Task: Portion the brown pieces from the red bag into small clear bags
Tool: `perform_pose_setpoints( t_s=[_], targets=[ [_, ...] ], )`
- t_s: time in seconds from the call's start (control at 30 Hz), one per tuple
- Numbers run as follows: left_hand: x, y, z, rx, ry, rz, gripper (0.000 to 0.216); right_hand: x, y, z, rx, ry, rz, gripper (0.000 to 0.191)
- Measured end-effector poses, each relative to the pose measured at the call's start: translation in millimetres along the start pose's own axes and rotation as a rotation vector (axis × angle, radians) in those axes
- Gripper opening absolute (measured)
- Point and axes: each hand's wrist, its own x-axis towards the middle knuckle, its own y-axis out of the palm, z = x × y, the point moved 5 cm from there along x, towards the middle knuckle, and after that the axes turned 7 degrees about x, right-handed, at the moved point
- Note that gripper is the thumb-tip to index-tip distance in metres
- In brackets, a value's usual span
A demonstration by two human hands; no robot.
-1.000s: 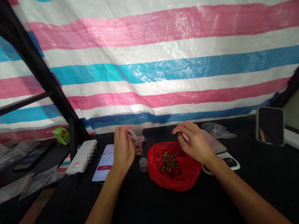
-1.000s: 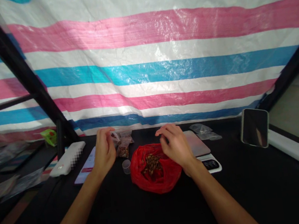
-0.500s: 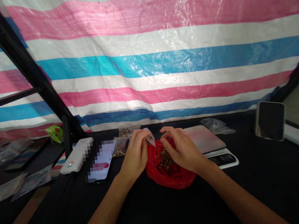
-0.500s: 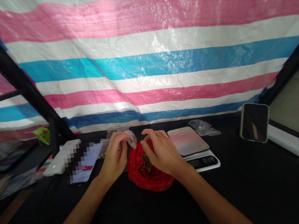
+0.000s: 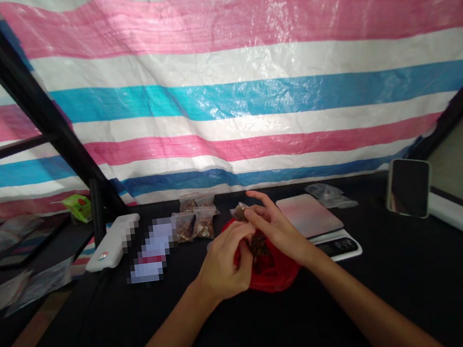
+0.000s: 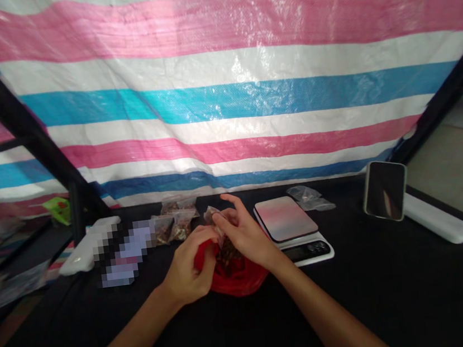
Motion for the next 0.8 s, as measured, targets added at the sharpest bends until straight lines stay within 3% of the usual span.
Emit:
perform_pose_setpoints(
  t_s=[0.1,0.2,0.3,0.37,0.57,0.8],
  targets=[
    [1,-5,4,0.062,-0.069,-0.058,0.035,4,-5,-2,0.052,0.004,-0.057,0.062],
    [4,-13,14,0.343,-0.203,-0.125,0.038,7,-16,-3,0.004,-0.036,-0.119,0.067],
    [4,-11,29,0.608,-0.299,-0.001,0.042,8,-25,-7,-0.112,-0.047,-0.077,0.072],
    [2,-8,39,0.668,-0.318,0.069,0.043,7,-30,-10,-0.220,-0.016,-0.017,0.068],
    [-2,-5,50,0.598,-0.315,0.113,0.040,2,-49,2,-0.549,0.015,-0.003,0.051],
    [7,-13,44,0.168,-0.433,-0.065,0.037,2,-52,27,-0.332,-0.029,-0.014,0.031]
  ],
)
